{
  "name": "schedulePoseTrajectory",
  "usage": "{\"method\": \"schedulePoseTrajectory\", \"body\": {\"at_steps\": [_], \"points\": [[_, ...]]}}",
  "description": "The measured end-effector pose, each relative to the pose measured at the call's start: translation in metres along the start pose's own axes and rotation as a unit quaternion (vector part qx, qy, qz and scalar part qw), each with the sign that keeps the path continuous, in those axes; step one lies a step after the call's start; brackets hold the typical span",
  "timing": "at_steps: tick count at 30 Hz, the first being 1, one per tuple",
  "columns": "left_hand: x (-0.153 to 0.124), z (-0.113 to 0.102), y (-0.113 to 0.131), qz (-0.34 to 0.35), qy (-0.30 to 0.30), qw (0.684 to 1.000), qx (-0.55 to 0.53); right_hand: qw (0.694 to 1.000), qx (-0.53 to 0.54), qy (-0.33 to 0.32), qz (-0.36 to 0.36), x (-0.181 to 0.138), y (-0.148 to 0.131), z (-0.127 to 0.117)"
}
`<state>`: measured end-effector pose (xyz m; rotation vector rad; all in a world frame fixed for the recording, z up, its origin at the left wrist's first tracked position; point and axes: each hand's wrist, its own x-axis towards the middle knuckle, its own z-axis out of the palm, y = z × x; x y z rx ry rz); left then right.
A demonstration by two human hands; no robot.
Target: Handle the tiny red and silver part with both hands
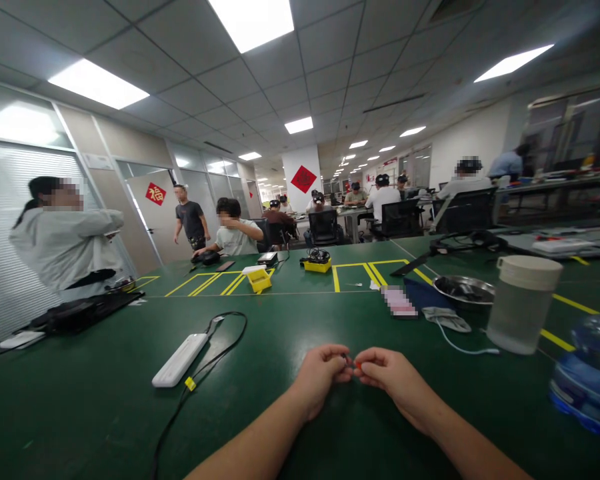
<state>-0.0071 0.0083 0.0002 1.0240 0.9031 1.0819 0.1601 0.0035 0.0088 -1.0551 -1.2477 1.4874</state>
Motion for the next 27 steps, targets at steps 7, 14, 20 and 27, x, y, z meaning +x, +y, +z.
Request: {"method": "schedulePoseTrajectory", "body": {"at_steps": [7,14,20,27], "points": [[-0.002,-0.005,0.009,-0.049,-0.047,0.991,-0.117,0.987,0.163,-0.009,0.014,0.003,0.001,-0.006],[0.014,-0.026,0.017,-0.149,-0.066,0.953,-0.257,0.932,0.333,0.057,0.130,0.014,-0.003,-0.023],[0.012,-0.028,0.019,-0.159,-0.089,0.948,-0.262,0.934,0.320,0.051,0.149,0.014,-0.002,-0.022],[0.015,-0.033,0.014,-0.163,-0.103,0.940,-0.282,0.941,0.292,0.065,0.161,0.014,-0.002,-0.025]]}}
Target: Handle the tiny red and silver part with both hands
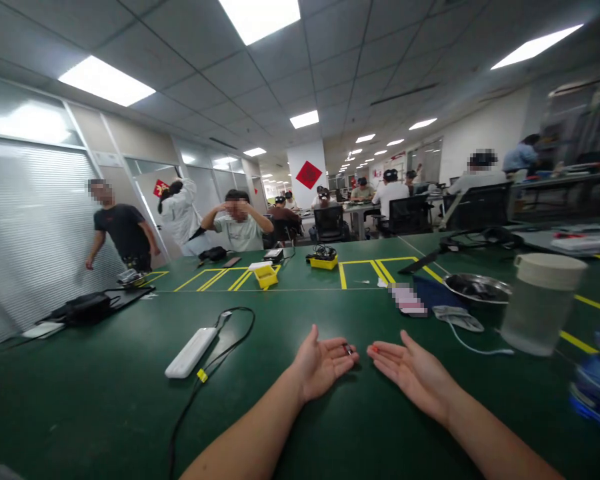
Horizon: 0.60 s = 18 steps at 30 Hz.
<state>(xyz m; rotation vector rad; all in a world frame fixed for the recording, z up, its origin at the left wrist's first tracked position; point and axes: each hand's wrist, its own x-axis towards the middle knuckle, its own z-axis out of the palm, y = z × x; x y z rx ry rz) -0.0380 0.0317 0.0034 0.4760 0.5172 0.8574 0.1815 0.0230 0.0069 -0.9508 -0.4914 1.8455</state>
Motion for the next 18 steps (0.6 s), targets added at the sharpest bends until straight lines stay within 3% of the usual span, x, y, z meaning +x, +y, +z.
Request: {"method": "schedulePoseTrajectory", "body": {"at_steps": [18], "points": [[0.0007,0.0011,-0.0022,0.019,0.025,0.999,0.015,1.000,-0.013,-0.004,-0.022,0.0007,0.0035,0.0001]]}}
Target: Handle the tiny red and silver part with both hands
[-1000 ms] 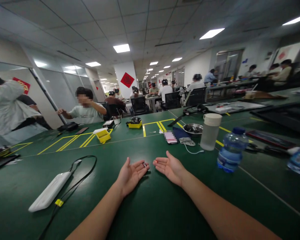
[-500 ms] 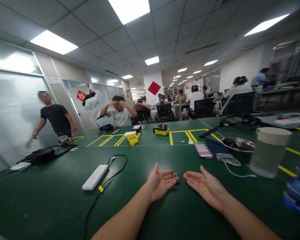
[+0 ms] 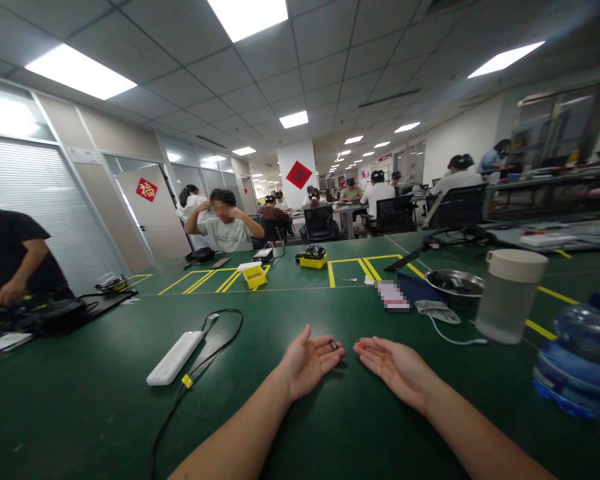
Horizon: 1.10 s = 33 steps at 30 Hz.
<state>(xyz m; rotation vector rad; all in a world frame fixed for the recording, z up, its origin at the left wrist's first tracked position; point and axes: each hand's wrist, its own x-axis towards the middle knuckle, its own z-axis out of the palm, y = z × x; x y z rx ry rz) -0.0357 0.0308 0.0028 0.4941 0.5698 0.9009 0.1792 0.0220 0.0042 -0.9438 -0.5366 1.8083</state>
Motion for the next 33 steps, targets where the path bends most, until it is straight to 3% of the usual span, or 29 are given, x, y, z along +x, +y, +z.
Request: {"method": "schedulePoseTrajectory", "body": {"at_steps": [5,10,33], "points": [[-0.004,0.010,-0.013,0.084,0.041,0.990,0.106,0.995,-0.082,-0.018,-0.061,-0.006,0.007,0.004],[-0.005,0.016,-0.021,0.107,0.063,0.974,0.190,0.984,-0.152,-0.038,-0.088,-0.010,0.012,0.009],[-0.001,0.019,-0.032,0.132,0.043,0.959,0.248,0.960,-0.238,-0.046,-0.136,-0.009,0.017,0.011]]}}
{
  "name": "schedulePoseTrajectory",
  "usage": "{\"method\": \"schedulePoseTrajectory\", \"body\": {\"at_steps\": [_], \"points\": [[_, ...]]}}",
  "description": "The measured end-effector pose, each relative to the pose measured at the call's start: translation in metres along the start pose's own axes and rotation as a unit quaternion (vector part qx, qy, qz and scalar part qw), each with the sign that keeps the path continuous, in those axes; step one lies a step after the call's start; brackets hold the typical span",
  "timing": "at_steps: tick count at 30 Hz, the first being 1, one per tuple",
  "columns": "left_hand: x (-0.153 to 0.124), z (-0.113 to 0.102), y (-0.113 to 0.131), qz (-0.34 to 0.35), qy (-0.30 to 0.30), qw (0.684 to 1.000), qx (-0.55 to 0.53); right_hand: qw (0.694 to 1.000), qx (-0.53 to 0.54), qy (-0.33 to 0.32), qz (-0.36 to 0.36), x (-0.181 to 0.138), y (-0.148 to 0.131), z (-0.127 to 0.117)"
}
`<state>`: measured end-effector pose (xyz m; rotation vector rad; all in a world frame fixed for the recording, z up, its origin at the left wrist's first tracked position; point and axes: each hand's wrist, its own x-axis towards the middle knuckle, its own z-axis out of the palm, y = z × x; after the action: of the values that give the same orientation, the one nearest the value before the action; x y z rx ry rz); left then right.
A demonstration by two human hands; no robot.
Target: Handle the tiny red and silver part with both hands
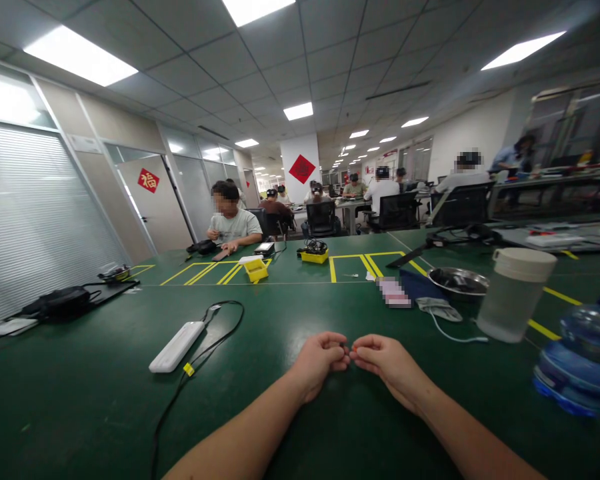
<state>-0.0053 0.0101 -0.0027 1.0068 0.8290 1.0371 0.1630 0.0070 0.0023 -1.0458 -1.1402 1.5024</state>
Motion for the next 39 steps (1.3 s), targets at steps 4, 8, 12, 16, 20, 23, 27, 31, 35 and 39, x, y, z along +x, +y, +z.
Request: {"method": "schedulePoseTrajectory", "body": {"at_steps": [4,8,12,16,20,23,27,31,35,39], "points": [[0.000,0.000,0.001,-0.008,0.015,1.000,-0.001,1.000,-0.008,0.002,0.003,-0.003,-0.003,0.003],[-0.001,0.001,0.003,-0.022,0.023,0.999,-0.011,1.000,-0.012,-0.003,0.001,-0.005,-0.007,0.006],[-0.001,0.003,0.004,-0.015,0.029,0.999,-0.017,1.000,-0.022,0.007,-0.004,-0.003,-0.006,0.005],[0.001,0.002,0.001,0.003,0.033,0.999,-0.021,1.000,-0.003,-0.006,0.007,0.003,-0.002,0.001],[0.003,0.001,-0.002,0.011,0.040,0.999,-0.018,1.000,-0.010,-0.012,0.020,0.006,0.001,-0.001],[0.003,0.002,-0.002,0.009,0.033,0.999,-0.014,1.000,-0.016,-0.010,0.017,0.005,0.000,-0.001],[0.002,0.001,0.001,0.007,0.023,0.999,-0.023,1.000,-0.001,-0.009,0.013,0.001,-0.003,0.000],[0.002,0.000,0.001,0.010,0.022,0.999,-0.022,1.000,-0.012,-0.018,0.005,0.000,-0.003,0.000],[0.000,0.001,0.002,0.013,0.027,1.000,-0.004,1.000,-0.016,-0.010,-0.011,0.001,0.000,0.000],[-0.002,0.001,0.002,0.014,0.020,1.000,-0.006,1.000,-0.006,-0.005,-0.015,0.001,0.000,0.000]]}}
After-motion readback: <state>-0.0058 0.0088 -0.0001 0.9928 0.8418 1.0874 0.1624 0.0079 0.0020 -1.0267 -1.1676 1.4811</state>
